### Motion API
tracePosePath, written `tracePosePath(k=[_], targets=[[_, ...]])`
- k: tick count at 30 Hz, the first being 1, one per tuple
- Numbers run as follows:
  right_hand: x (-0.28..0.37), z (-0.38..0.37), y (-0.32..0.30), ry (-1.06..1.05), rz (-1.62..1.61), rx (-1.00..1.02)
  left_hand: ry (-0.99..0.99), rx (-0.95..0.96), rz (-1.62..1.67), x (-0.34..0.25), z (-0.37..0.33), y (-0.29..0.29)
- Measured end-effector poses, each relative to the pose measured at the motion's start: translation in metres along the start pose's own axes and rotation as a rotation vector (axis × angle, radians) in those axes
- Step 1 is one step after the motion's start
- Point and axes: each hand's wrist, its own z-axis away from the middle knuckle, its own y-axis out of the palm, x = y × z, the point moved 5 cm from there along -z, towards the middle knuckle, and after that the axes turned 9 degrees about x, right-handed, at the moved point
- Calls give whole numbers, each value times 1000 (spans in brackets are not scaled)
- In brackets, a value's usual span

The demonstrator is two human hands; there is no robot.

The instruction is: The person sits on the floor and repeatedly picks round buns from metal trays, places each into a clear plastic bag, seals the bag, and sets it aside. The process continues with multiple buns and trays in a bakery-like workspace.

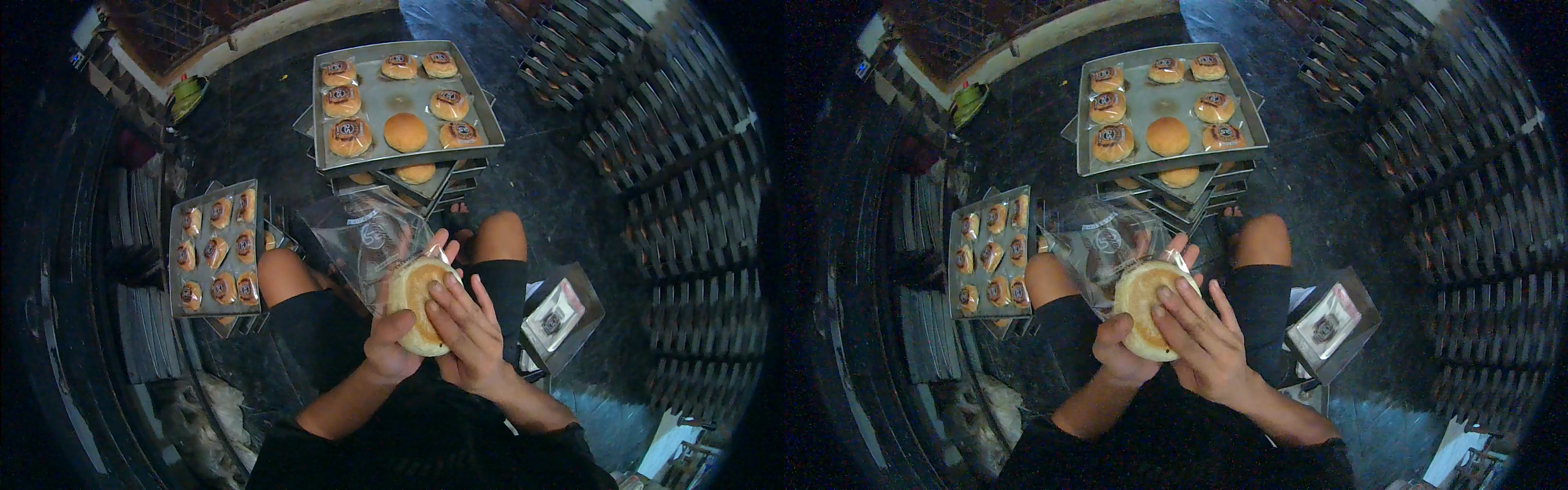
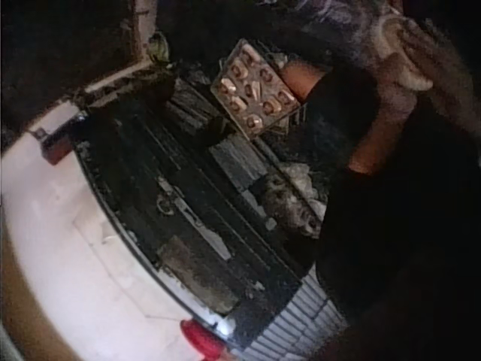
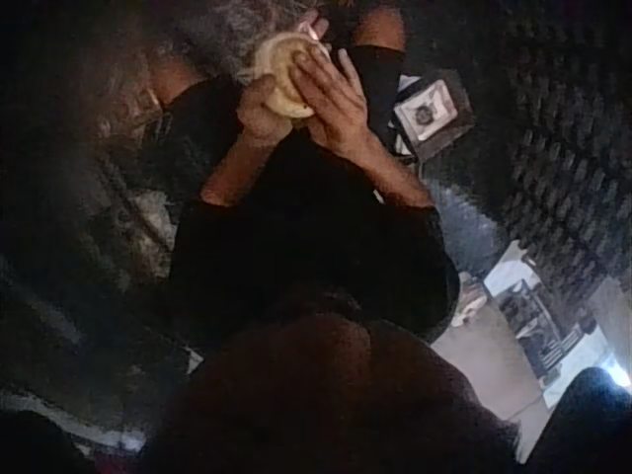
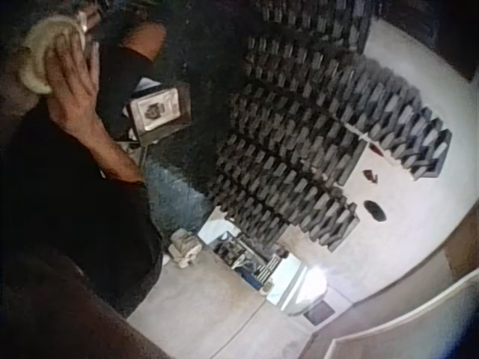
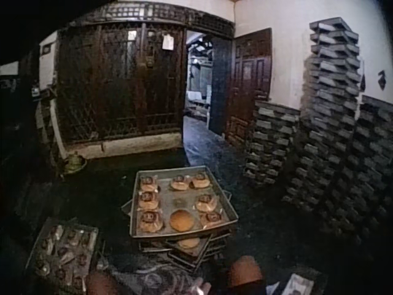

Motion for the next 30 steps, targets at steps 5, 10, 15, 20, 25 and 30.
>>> tracePosePath(k=[5, 10, 15, 20, 25, 30], targets=[[-3, -2, 3, 46, -1, -34, -27, 7, -63, 4, -1, -4], [-5, -2, 14, 42, -47, -43, 109, 54, 0, -8, -9, -21], [-12, -9, 21, 30, -18, -63, 32, 87, -72, 7, 0, -21], [-24, -28, 30, 222, -42, 15, -28, -138, -162, 9, 3, -42], [-29, 2, 41, 51, -140, 108, -83, -318, 169, 12, 1, -61], [-23, 17, 53, 59, -277, 250, -205, -582, 357, 45, -3, -106]])
